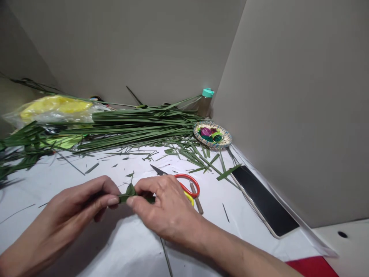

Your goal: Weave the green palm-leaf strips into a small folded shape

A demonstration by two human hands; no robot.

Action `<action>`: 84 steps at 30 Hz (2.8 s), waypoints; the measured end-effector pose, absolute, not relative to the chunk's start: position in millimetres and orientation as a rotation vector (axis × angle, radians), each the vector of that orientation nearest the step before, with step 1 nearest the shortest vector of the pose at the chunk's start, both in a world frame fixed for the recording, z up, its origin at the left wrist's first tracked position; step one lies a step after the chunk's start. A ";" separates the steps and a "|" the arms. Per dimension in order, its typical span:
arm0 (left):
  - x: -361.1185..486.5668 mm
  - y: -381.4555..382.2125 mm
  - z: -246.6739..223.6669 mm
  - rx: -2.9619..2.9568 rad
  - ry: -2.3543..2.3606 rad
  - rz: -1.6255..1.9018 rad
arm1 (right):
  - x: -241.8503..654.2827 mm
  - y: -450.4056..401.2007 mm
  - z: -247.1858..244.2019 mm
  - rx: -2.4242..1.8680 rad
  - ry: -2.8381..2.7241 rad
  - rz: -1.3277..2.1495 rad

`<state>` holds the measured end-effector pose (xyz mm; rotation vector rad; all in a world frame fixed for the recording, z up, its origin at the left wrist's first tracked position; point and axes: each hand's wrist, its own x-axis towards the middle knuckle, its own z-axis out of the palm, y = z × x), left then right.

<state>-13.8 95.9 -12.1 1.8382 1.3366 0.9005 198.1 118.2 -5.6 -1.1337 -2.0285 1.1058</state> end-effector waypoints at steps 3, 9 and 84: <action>-9.0 94.4 -9.4 1.912 1.313 0.953 | 198.4 117.8 -5.1 -1.118 -2.016 1.142; -8.0 100.1 -13.8 1.920 1.268 0.982 | 200.5 123.2 -7.6 -1.082 -1.981 1.264; -6.8 99.0 -16.9 1.740 1.272 0.920 | 202.0 111.5 -12.4 -0.879 -2.230 0.320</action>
